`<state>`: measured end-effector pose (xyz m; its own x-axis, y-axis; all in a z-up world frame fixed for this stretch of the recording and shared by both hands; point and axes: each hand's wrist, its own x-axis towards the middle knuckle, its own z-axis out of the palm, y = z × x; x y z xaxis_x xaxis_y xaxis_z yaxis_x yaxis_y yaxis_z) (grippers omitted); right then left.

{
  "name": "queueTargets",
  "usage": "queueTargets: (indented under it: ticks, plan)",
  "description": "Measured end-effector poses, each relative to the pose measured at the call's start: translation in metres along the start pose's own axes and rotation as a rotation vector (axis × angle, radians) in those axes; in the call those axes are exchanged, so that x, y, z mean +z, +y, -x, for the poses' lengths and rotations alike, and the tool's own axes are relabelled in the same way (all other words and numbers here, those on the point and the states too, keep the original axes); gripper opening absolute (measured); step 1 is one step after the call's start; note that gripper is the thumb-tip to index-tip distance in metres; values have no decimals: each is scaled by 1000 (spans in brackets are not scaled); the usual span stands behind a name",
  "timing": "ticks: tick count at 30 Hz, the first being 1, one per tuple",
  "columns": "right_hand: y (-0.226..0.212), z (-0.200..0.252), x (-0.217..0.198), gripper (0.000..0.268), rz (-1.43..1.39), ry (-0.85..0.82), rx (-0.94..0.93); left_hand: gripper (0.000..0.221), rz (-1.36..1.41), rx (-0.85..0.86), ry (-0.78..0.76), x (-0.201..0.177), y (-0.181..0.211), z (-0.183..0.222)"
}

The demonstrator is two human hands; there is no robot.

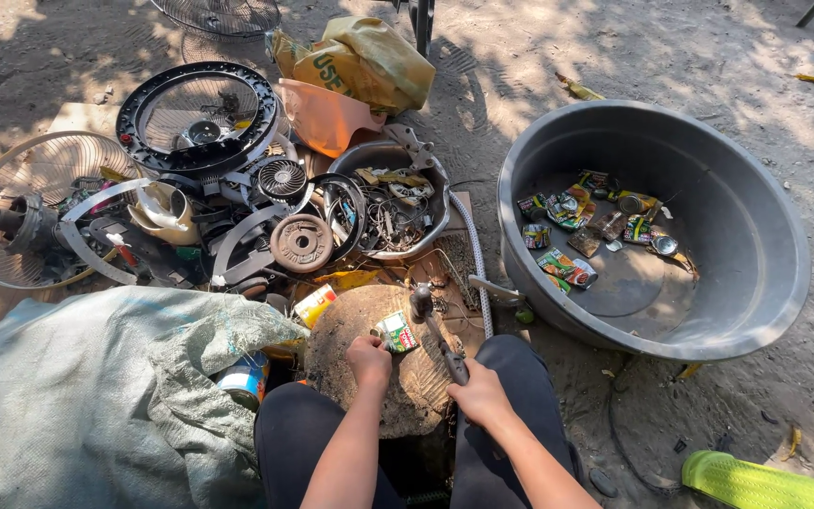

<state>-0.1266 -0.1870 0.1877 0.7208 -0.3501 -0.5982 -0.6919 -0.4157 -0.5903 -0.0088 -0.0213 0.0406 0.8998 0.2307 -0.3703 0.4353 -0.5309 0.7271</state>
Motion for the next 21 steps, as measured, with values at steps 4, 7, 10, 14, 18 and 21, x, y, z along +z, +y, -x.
queueTargets:
  ticks: [4, 7, 10, 14, 18, 21]
  plan:
    - [10, -18, 27, 16, 61, 53, -74, 9, -11, 62, -5, 14, -20, -19]
    - [26, -29, 53, 22, 260, -31, -18, 8, -67, 78, -38, 8, -20, -11]
    - [17, -33, 51, 20, 206, 1, -41, 9, -55, 11, -23, 8, -7, -13]
    - [-6, -18, 25, 15, 46, -84, -5, 7, -35, 53, -10, 12, -17, -12]
    - [-16, -15, 17, 46, -48, 26, -44, 7, -32, 75, 40, 54, -62, -50]
    - [-14, -10, 31, 55, 8, 24, -61, 7, -45, 81, 34, 46, -54, -39]
